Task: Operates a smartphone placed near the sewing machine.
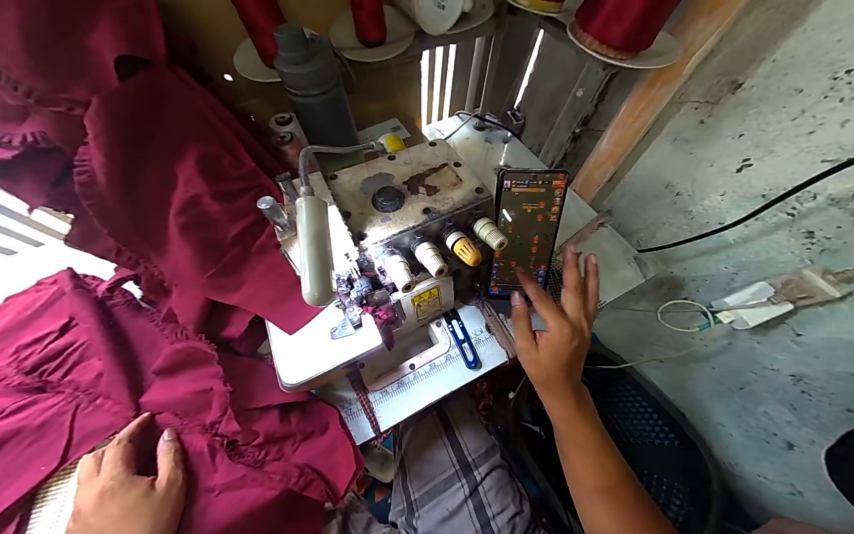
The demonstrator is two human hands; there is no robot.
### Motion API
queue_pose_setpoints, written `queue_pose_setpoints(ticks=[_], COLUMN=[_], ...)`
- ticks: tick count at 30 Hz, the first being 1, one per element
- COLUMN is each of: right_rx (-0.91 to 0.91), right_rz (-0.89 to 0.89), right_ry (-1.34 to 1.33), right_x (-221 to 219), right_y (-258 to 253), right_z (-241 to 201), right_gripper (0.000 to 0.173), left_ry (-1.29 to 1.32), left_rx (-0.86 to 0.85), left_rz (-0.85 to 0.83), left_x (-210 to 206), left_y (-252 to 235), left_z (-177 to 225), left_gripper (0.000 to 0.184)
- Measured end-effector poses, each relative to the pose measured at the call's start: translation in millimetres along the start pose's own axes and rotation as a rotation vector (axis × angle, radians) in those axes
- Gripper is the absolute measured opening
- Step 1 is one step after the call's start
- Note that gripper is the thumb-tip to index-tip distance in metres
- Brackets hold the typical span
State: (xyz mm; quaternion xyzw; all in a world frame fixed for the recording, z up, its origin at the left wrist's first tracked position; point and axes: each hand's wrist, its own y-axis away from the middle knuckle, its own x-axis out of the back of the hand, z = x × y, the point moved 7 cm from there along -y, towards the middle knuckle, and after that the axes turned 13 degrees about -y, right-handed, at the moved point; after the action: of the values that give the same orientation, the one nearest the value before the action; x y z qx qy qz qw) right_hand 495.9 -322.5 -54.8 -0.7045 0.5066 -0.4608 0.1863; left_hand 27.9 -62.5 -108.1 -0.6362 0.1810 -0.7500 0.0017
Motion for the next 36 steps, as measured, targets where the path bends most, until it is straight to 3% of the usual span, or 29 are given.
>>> queue_pose_setpoints(ticks=[6,19,23,31,36], right_rx=[-0.034,0.014,0.010,-0.320,-0.396], right_rz=[0.140,-0.052,0.049,0.059,0.039], right_ry=[0.002,0.045,-0.043,-0.562,-0.604], right_x=[20.1,-4.2,5.7,3.6,1.5], right_y=[3.0,-17.1,-17.2,-37.8,-60.9], right_z=[6.6,-3.9,-3.6,27.2,33.3], right_gripper=[0.028,0.036,0.037,0.050,0.046], left_ry=[-0.002,0.001,0.006,0.006,0.005], left_rx=[0.001,-0.004,-0.006,0.001,0.002], left_rz=[-0.003,-0.006,-0.004,-0.007,-0.014], left_x=[-0.8,1.2,2.1,3.7,4.3], left_y=[0.1,-0.3,-0.9,-0.6,-1.2], left_z=[-0.8,2.1,3.0,4.4,6.5], left_gripper=[0.051,0.051,0.051,0.049,0.048])
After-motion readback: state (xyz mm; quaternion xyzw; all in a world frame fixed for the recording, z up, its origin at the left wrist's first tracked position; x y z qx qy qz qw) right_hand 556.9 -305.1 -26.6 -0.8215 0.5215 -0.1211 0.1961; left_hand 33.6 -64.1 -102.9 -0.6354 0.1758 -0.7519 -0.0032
